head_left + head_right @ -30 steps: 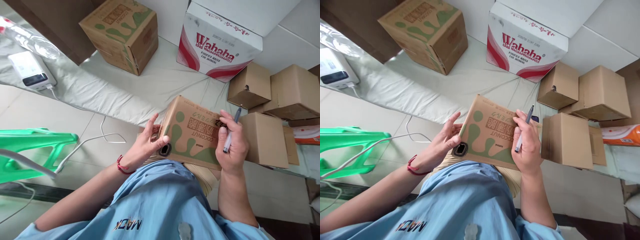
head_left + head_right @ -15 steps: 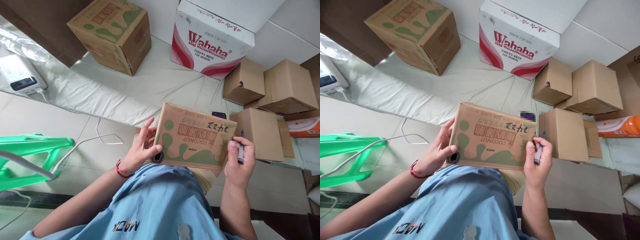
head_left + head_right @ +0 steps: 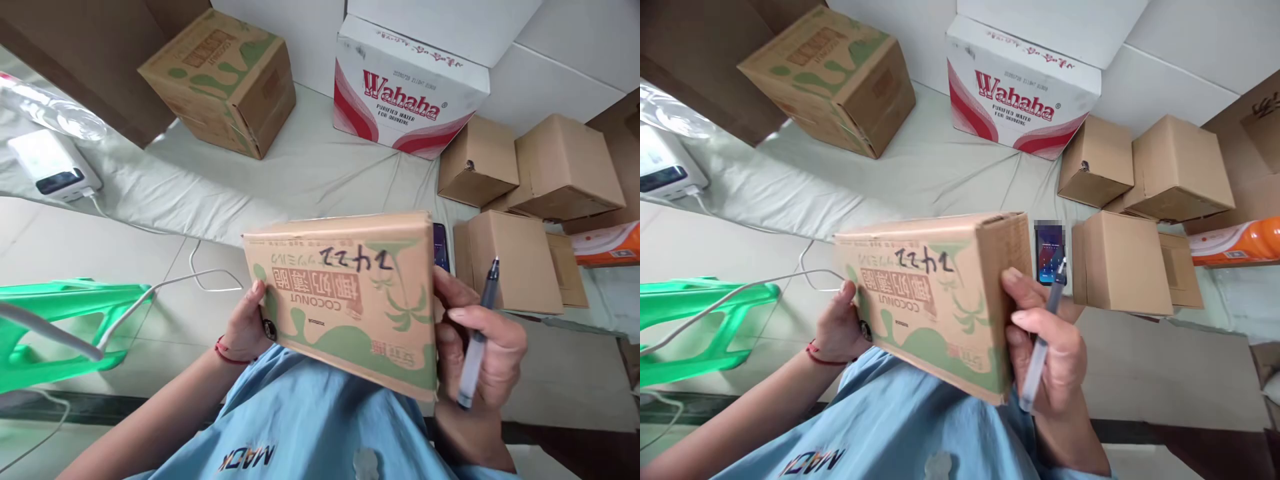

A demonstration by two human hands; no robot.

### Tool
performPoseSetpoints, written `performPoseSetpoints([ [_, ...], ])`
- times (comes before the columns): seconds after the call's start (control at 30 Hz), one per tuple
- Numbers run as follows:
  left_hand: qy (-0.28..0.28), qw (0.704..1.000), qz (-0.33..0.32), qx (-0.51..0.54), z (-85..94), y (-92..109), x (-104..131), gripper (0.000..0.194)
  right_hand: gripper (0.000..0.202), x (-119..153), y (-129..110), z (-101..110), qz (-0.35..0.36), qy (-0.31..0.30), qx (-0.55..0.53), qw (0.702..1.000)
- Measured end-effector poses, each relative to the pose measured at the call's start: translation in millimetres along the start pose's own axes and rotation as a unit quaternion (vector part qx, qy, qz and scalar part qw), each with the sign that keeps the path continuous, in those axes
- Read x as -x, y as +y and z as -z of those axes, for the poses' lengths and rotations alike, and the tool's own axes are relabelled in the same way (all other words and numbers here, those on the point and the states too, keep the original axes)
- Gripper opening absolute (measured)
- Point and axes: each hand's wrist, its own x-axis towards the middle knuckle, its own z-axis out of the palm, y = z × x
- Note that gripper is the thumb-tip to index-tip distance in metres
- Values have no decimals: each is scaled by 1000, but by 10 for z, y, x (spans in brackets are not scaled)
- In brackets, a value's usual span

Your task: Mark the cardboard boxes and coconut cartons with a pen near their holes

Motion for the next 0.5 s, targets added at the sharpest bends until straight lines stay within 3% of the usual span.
performPoseSetpoints([
  [0.07,16,999,16,29,-9,-71,-18,55,42,-25,-78,-87,-10,-24,8,1000],
  [0.17,17,999,25,33,8,-103,-86,50,46,-103,-105,-170,37,-63,17,997],
  [0.33,39,998,29,39,89,-31,-222,47,49,-156,-127,-289,56,12,27,998],
  [0.5,15,999,31,29,124,18,-234,54,43,-156,-155,-329,27,-18,3,999],
])
